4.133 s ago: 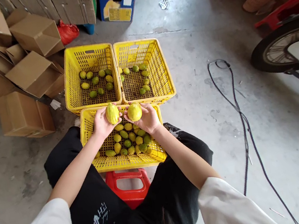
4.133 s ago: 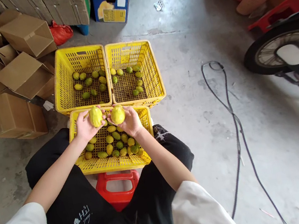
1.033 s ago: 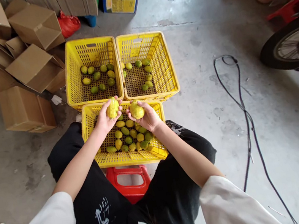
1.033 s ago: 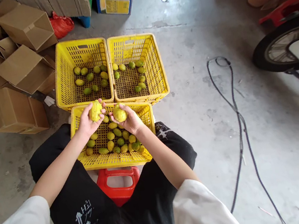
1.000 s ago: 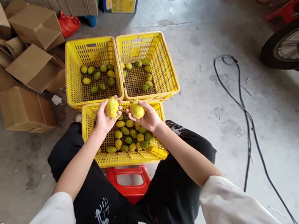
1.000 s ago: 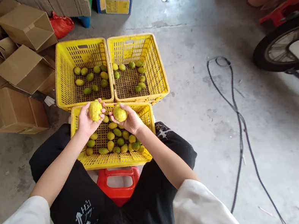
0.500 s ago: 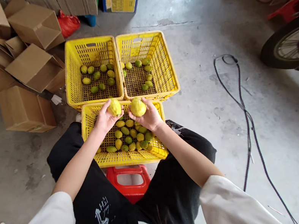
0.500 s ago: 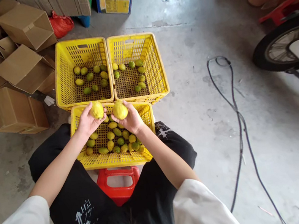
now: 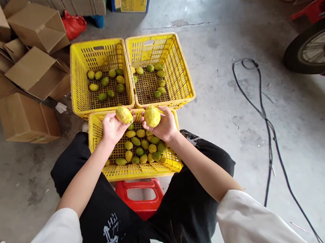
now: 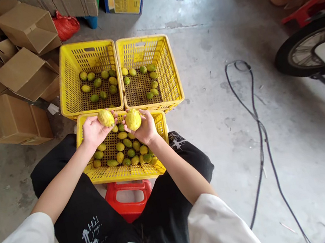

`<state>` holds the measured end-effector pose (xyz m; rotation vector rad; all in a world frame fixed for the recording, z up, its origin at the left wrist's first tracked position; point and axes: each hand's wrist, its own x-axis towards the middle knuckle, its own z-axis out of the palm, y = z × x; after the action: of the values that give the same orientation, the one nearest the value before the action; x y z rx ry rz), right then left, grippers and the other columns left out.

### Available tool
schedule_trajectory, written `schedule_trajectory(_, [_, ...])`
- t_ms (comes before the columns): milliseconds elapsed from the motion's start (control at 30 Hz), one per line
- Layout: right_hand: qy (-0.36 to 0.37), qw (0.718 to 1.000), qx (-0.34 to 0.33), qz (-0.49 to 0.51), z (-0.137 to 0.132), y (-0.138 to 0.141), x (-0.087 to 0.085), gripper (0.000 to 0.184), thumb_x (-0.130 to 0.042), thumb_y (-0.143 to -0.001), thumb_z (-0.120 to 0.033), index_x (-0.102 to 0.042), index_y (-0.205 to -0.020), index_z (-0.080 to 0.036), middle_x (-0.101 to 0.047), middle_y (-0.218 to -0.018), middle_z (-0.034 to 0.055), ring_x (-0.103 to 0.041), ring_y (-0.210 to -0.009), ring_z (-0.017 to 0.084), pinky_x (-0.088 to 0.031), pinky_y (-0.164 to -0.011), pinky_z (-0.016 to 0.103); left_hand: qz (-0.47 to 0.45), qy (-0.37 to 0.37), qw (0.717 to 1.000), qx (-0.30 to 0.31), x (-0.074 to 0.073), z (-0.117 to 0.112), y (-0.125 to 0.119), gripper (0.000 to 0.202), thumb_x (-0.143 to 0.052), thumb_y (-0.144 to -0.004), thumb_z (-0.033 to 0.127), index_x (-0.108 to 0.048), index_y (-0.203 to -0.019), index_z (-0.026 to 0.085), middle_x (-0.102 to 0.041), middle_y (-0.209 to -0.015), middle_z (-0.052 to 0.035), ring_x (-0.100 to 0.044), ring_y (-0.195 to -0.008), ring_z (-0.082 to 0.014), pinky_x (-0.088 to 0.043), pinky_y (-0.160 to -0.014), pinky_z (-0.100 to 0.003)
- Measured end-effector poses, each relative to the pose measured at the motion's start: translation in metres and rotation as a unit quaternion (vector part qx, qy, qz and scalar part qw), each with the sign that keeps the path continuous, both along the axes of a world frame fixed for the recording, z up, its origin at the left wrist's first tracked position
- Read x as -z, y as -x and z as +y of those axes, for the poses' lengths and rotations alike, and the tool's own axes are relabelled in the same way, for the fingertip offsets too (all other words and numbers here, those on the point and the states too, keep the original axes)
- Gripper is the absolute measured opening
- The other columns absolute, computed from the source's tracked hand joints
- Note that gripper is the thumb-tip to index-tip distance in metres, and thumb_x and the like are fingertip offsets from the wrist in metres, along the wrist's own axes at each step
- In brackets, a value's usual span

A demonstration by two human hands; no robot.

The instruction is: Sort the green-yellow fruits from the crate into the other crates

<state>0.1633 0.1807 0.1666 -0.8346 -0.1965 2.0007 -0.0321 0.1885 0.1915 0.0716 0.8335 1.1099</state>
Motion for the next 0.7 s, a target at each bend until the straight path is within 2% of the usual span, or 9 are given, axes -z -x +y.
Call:
schedule_trajectory(100, [-0.018,1.0,0.017,0.015,0.0013,0.0001,0.0015,0.027,-0.063,-0.086,-0.039,-0.066,-0.11,-0.025,-0.08,-0.097,0.005,-0.077,-0.099,0.028,-0.07,-0.091,0.049,0.016,0.001,1.0,0.019,0.0018,0.0005,-0.0019,0.03,-0.047,-0.101,0.024,-0.071,-0.118,0.016,-0.08,-0.097,-0.0107,-0.079,-0.098,-0.0249,-0.065,-0.083,-0.034])
schedule_trajectory(233, [-0.031,1.0,-0.002,0.003,0.0008,0.0046,0.0036,0.026,-0.068,-0.084,-0.041,-0.066,-0.104,-0.024,-0.082,-0.098,0.008,-0.077,-0.111,0.033,-0.068,-0.097,0.054,0.035,-0.009,0.998,0.053,0.0047,0.0005,-0.0025,0.01,-0.067,-0.096,0.027,-0.07,-0.102,0.019,-0.076,-0.087,-0.0044,-0.073,-0.074,-0.0165,-0.058,-0.067,-0.025])
schedule_trajectory(300, [-0.027,0.999,-0.024,-0.021,-0.0006,0.0063,0.0048,0.027,-0.071,-0.085,-0.044,-0.067,-0.102,-0.025,-0.081,-0.096,0.0071,-0.078,-0.108,0.032,-0.07,-0.093,0.05,0.036,-0.017,0.997,0.062,0.005,-0.0007,-0.0014,0.009,-0.072,-0.093,0.028,-0.068,-0.095,0.02,-0.071,-0.08,-0.0011,-0.068,-0.067,-0.0132,-0.056,-0.063,-0.022])
schedule_trajectory(400, [-0.005,0.998,-0.039,-0.049,-0.0028,0.0072,0.0063,0.026,-0.076,-0.085,-0.046,-0.068,-0.099,-0.025,-0.079,-0.089,0.0034,-0.078,-0.088,0.025,-0.07,-0.074,0.036,0.033,-0.025,0.997,0.072,0.004,-0.0035,0.0007,0.014,-0.077,-0.088,0.029,-0.067,-0.093,0.02,-0.068,-0.079,-0.0002,-0.069,-0.071,-0.0128,-0.058,-0.067,-0.021])
schedule_trajectory(467, [0.023,0.998,-0.029,-0.049,-0.0035,0.0073,0.0058,0.026,-0.08,-0.084,-0.044,-0.067,-0.097,-0.025,-0.078,-0.086,0.0015,-0.075,-0.078,0.02,-0.067,-0.065,0.03,0.03,-0.024,0.996,0.078,0.0029,-0.0049,0.0016,0.016,-0.079,-0.085,0.027,-0.066,-0.093,0.02,-0.069,-0.081,-0.0009,-0.07,-0.072,-0.0127,-0.057,-0.063,-0.019])
schedule_trajectory(600, [0.04,0.998,-0.004,-0.039,-0.0033,0.0062,0.0002,0.024,-0.082,-0.081,-0.037,-0.068,-0.098,-0.026,-0.077,-0.084,0.0002,-0.075,-0.08,0.02,-0.069,-0.069,0.031,0.014,-0.031,0.997,0.073,0.0008,-0.0036,0.0013,0.016,-0.079,-0.084,0.021,-0.066,-0.093,0.019,-0.071,-0.082,-0.0008,-0.066,-0.063,-0.0091,-0.044,-0.048,-0.014])
schedule_trajectory(700, [0.012,0.999,-0.008,-0.041,-0.0016,0.0029,-0.0031,0.024,-0.077,-0.082,-0.036,-0.069,-0.102,-0.026,-0.078,-0.086,0.0016,-0.077,-0.088,0.024,-0.071,-0.074,0.036,0.01,-0.028,0.997,0.064,-0.0011,-0.0006,0.0008,0.015,-0.072,-0.094,0.032,-0.069,-0.097,0.018,-0.074,-0.084,-0.0035,-0.069,-0.065,-0.0122,-0.05,-0.052,-0.018])
